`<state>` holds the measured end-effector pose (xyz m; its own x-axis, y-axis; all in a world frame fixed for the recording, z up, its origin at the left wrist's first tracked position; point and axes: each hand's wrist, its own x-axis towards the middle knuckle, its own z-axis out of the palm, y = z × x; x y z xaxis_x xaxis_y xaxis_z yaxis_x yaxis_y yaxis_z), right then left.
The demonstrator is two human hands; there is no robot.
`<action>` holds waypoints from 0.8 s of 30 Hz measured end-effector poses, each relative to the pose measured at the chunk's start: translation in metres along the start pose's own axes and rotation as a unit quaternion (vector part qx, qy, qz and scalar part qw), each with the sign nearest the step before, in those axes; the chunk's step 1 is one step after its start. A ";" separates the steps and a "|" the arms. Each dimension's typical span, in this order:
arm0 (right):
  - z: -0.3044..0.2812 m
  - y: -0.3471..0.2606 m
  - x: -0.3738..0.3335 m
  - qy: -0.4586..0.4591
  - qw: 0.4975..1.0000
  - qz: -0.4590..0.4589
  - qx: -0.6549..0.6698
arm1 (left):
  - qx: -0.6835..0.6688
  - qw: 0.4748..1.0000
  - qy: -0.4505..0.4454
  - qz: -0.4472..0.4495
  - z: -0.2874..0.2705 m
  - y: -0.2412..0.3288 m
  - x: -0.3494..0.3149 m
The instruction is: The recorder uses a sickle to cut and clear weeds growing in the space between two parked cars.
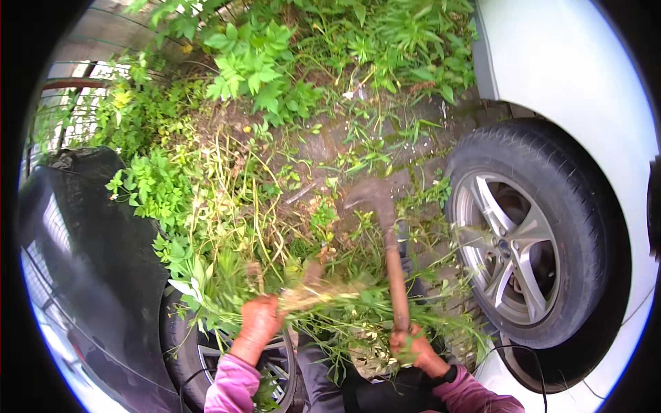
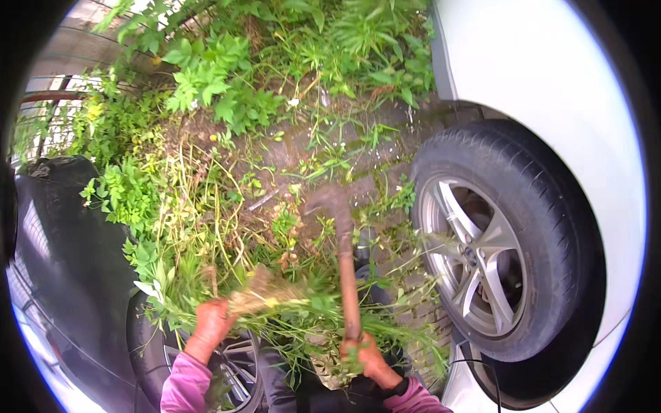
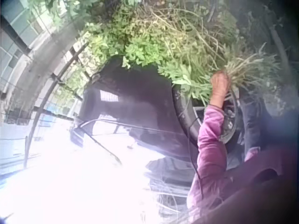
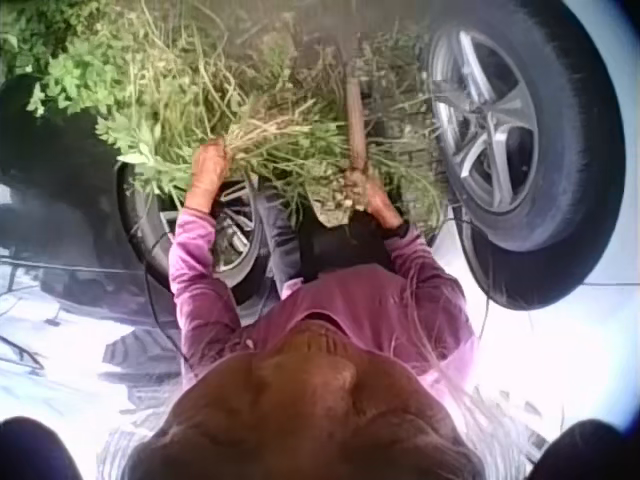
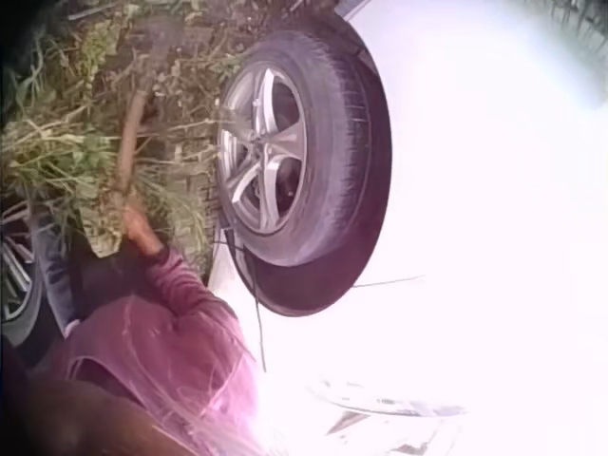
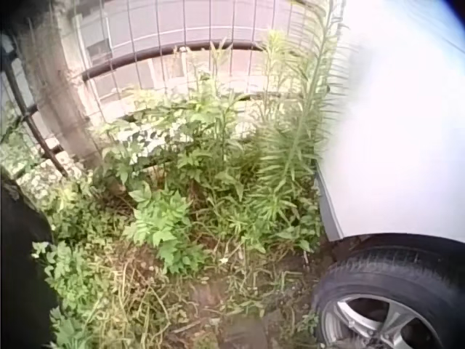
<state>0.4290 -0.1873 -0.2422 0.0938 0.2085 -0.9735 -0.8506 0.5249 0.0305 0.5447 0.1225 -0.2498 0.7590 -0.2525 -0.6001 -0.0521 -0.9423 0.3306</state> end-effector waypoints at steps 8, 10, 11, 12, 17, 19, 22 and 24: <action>-0.006 -0.114 -0.021 0.043 0.996 -0.059 -0.059 | -0.034 0.924 0.074 -0.374 0.014 -0.121 -0.104; -0.014 -0.121 -0.020 0.043 0.994 -0.074 -0.061 | 0.061 0.942 0.069 -0.323 0.031 -0.106 -0.122; -0.018 -0.123 -0.020 0.048 0.993 -0.074 -0.073 | 0.154 0.951 0.067 -0.261 0.030 -0.080 -0.122; -0.024 -0.122 -0.022 0.056 0.992 -0.071 -0.084 | 0.137 0.969 0.108 -0.174 0.014 -0.044 -0.105; -0.054 -0.094 -0.013 0.067 0.992 -0.036 -0.098 | 0.096 0.986 0.079 0.107 0.003 0.065 0.024; -0.068 -0.072 -0.003 0.073 0.994 -0.020 -0.080 | 0.069 0.978 0.007 0.194 0.034 0.078 0.091; -0.094 -0.035 0.017 0.075 0.994 -0.002 -0.075 | 0.037 0.972 -0.201 0.118 0.081 0.098 0.187; -0.095 -0.025 0.020 0.128 0.988 -0.007 -0.086 | -0.058 0.955 -0.291 0.002 0.136 0.104 0.228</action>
<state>0.4030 -0.2752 -0.2839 -0.0092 -0.0259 -0.9996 -0.9278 0.3731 -0.0011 0.6240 -0.0635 -0.4518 0.2683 -0.3667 -0.8908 0.0432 -0.9192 0.3914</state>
